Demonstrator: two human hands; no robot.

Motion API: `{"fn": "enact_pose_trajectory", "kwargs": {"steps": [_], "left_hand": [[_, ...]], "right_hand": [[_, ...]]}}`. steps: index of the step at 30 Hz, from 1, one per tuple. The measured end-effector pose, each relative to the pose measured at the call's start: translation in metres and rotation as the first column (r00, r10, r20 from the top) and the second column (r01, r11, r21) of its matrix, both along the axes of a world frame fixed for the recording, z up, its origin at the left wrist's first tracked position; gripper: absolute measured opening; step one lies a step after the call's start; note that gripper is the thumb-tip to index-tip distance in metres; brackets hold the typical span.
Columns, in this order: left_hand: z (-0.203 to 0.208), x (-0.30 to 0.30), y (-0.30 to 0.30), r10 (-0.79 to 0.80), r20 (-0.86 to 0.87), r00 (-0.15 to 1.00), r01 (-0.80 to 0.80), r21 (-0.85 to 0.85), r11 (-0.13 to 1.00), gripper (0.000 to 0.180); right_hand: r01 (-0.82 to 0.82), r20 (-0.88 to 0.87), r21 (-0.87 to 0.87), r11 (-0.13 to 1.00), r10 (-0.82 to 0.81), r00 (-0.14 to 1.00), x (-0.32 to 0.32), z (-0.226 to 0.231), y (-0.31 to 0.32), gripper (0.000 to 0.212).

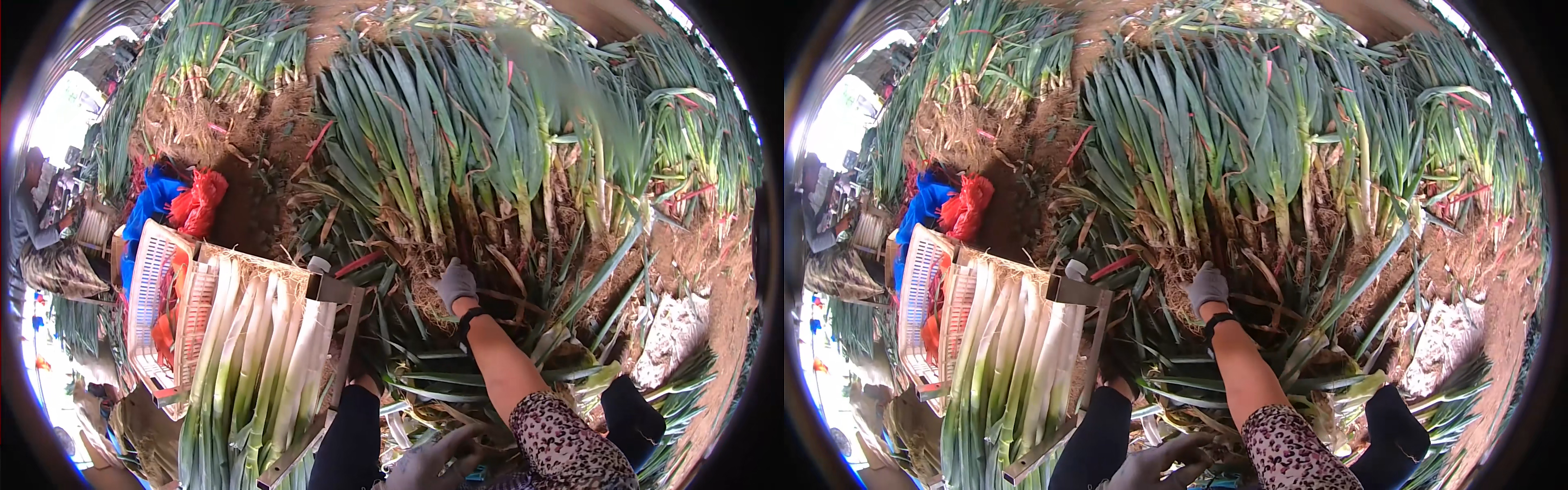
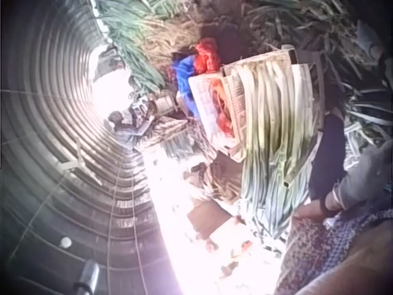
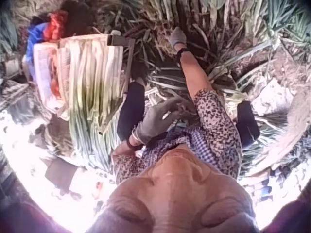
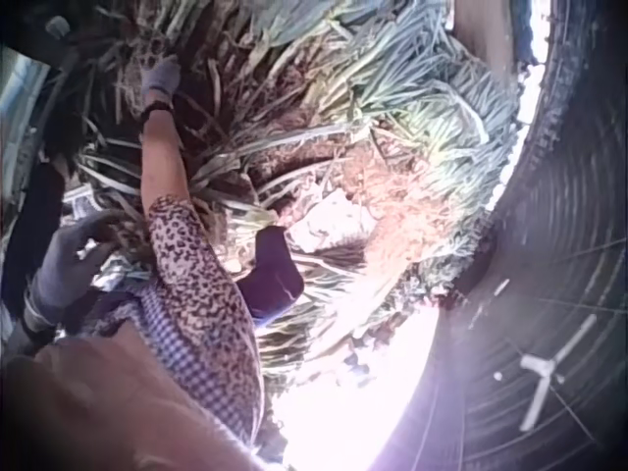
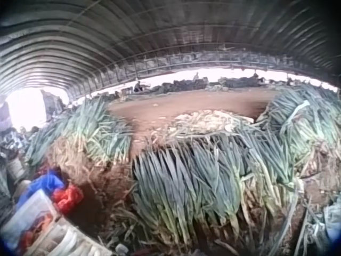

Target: Peeling and cleaning leeks by hand in a large agricultural processing area.

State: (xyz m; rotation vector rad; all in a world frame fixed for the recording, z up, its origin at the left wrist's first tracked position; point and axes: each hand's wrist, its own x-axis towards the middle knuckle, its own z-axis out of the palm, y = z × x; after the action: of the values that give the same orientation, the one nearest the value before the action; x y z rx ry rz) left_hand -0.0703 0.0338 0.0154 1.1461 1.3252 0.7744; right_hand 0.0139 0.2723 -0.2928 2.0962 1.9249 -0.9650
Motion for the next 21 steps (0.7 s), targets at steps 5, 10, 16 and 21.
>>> {"fn": "enact_pose_trajectory", "kwargs": {"steps": [5, 10, 16, 21], "left_hand": [[-0.001, 0.002, -0.013, -0.019, -0.131, 0.991, 0.023, 0.031, 0.999, 0.046], [0.015, 0.067, -0.050, 0.009, 0.056, 0.998, -0.002, -0.123, 0.992, 0.043], [0.015, 0.064, -0.043, 0.048, -0.108, 0.993, -0.041, 0.070, 0.997, 0.043], [-0.002, 0.080, -0.033, 0.124, -0.207, 0.971, -0.104, 0.104, 0.989, 0.036]], "right_hand": [[-0.141, -0.119, -0.156, 0.978, 0.123, 0.985, 0.036, 0.024, 0.028, 0.070], [0.010, -0.267, -0.214, 0.977, -0.069, 0.961, 0.087, 0.060, 0.002, 0.057], [-0.299, -0.561, 0.481, 0.824, 0.552, 0.617, 0.162, 0.068, -0.026, 0.050], [0.030, -0.888, -0.186, 0.982, -0.181, 0.423, 0.187, 0.062, -0.066, 0.084]]}}
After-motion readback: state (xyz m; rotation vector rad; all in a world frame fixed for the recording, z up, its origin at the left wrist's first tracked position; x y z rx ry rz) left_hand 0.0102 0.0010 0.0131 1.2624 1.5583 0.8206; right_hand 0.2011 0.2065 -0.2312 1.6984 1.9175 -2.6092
